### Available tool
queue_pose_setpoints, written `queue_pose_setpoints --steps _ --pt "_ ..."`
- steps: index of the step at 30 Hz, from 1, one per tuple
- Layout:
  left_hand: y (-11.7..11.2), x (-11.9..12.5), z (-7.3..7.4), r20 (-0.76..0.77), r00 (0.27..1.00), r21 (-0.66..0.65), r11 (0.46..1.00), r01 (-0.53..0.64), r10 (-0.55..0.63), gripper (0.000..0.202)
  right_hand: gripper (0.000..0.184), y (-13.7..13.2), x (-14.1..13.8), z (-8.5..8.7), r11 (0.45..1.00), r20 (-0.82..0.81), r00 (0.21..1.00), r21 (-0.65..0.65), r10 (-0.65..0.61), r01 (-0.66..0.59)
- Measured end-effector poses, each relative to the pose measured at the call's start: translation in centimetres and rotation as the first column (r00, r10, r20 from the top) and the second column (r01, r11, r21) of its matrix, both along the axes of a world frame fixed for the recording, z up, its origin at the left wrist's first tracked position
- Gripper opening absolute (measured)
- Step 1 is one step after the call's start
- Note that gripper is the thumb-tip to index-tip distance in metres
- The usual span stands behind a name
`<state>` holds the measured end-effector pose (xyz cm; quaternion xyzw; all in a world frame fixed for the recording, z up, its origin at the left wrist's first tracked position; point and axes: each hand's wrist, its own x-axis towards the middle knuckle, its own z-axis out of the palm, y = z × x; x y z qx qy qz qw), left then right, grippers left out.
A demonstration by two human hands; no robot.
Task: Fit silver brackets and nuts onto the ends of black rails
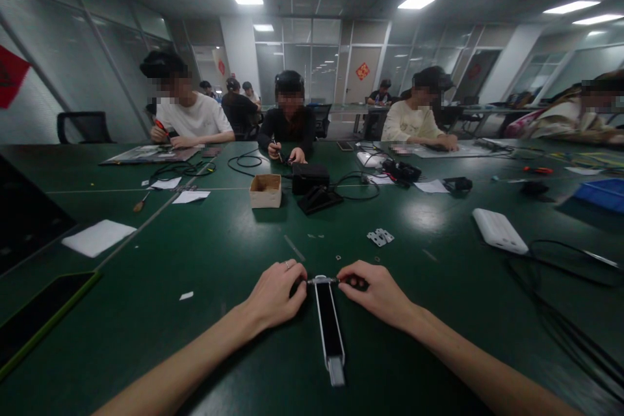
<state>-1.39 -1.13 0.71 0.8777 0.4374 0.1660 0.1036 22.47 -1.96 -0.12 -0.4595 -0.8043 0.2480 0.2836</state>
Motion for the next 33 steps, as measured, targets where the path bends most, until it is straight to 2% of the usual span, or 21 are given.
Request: queue_pose_setpoints --steps 19,33 --pt "0.09 0.02 -0.26 -0.007 0.999 0.026 0.999 0.047 -0.047 0.014 0.023 0.10 -0.02 0.65 0.998 0.057 0.998 -0.061 0.024 -0.021" --pt "0.10 -0.06 -0.22 -0.025 0.998 0.018 0.998 0.062 -0.062 0.015 0.019 0.32 0.38 0.00 0.998 -0.019 0.999 -0.038 0.041 -0.042"
